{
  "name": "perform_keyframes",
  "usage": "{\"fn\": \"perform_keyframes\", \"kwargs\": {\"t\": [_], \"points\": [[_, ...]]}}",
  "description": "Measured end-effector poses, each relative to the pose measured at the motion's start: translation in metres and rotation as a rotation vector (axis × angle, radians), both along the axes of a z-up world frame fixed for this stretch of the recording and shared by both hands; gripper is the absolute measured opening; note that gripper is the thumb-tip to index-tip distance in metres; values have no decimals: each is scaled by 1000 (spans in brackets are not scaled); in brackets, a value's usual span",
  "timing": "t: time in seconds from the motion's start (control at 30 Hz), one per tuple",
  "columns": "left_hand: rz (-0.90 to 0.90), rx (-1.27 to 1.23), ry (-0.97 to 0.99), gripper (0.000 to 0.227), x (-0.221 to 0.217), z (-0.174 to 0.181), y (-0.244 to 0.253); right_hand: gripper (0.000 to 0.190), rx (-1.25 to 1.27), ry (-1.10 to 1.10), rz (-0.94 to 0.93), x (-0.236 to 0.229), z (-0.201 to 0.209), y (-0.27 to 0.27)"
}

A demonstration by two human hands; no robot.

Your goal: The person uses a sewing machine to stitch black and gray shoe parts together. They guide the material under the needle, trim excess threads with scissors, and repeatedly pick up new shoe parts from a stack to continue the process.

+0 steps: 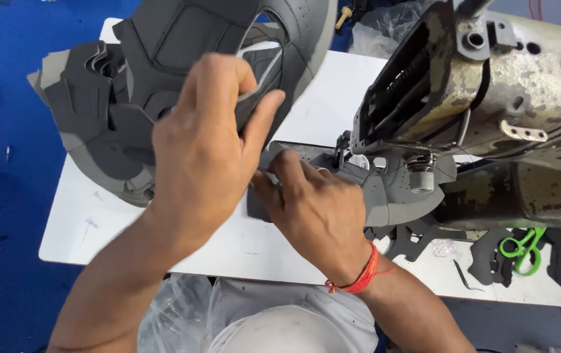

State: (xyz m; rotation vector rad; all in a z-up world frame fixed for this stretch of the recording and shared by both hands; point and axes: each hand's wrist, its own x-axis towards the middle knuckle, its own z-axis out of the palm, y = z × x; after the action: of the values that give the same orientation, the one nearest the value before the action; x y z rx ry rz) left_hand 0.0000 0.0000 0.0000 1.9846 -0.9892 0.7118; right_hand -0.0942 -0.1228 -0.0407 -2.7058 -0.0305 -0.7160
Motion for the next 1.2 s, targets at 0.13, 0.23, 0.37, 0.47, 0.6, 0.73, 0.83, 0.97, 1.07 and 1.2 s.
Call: {"fn": "perform_keyframes", "kwargs": {"t": [0.13, 0.23, 0.37, 0.47, 0.6, 0.73, 0.83, 0.97, 1.07, 1.2], "points": [[-77, -3, -61, 39, 38, -3, -1, 32, 29, 39, 5, -16, -7, -2], [112, 159, -243, 41, 69, -29, -18, 36, 193, 146, 103, -44, -19, -4], [-111, 345, 126, 64, 55, -102, -36, 51, 461, 287, 283, -82, -56, -24], [-464, 432, 801, 63, 25, -132, -38, 49, 624, 286, 205, -107, -89, -46], [-532, 193, 1268, 69, -28, -144, -36, 55, 667, 84, -242, -113, -101, -79], [-419, 248, 1319, 82, -57, -139, -40, 46, 1225, 203, -436, -107, -124, -116], [-309, 373, 1212, 79, -66, -143, -34, 42, 1356, 125, -319, -98, -126, -120], [-415, 230, 980, 72, -73, -156, -27, 51, 1239, 153, -234, -81, -108, -108], [-408, 286, 1002, 72, -69, -155, -29, 46, 1129, 141, -216, -75, -107, -109], [-383, 200, 1077, 74, -67, -154, -34, 34, 1036, 136, -357, -74, -105, -110]]}}
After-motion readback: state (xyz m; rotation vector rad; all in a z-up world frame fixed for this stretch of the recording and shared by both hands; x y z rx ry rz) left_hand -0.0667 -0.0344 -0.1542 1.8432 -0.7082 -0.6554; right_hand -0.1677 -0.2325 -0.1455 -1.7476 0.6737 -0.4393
